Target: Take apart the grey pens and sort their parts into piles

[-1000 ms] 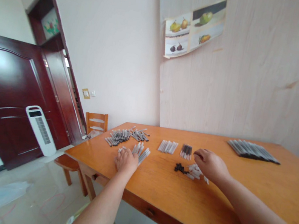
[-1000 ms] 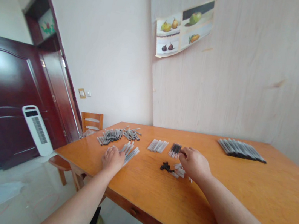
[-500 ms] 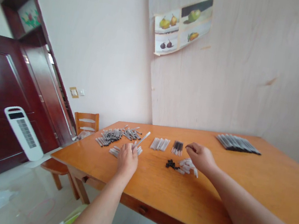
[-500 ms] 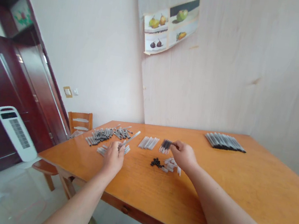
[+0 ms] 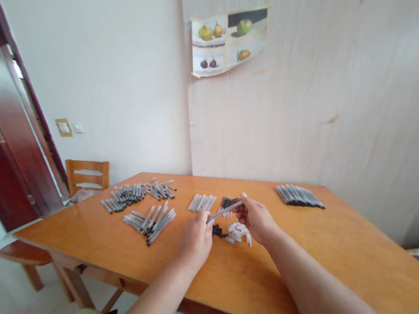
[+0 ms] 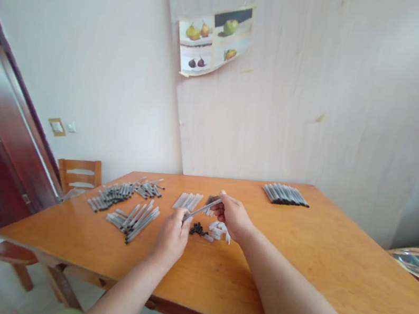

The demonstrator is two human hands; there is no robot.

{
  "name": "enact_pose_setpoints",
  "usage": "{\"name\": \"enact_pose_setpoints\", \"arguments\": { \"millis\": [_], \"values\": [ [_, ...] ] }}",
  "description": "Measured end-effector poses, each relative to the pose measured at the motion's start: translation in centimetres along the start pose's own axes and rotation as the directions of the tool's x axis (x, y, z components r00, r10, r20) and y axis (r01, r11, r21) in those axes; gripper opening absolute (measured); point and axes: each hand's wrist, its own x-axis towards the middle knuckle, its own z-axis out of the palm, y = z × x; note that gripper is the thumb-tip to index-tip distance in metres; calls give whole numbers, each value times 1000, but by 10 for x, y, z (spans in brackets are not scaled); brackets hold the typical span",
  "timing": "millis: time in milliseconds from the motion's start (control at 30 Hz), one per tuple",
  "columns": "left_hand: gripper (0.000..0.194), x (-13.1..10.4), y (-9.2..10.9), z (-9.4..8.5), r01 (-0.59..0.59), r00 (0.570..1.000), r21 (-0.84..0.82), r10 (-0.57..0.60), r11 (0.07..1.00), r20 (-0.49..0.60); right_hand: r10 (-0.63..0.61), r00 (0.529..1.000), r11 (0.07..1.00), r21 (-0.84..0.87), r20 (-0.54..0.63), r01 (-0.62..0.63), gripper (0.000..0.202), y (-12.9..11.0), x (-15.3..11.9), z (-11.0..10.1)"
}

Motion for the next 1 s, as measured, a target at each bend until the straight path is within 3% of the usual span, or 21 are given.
{"name": "enact_pose_setpoints", "arguments": {
  "millis": [233,400,600,800,1000],
  "values": [
    [29,-5,2,-5,-58,998,39,58,998,9,0,1000,998,-65,-6,-1,34,4,-1,3],
    [35,-6,5,-5,-86,990,82,75,993,119,-15,1000,995,-104,-7,14,38,1,-2,5],
    [34,-7,10,-5,-63,984,74,50,995,171,-44,998,986,-161,-40,37,37,-1,-1,5],
    [36,-5,10,-4,12,976,-143,20,990,216,-35,999,987,-155,-24,31,36,-4,0,4],
    [38,-3,5,1,84,977,-388,1,918,214,-50,998,989,-143,-26,45,39,-4,1,5]
  ]
}}
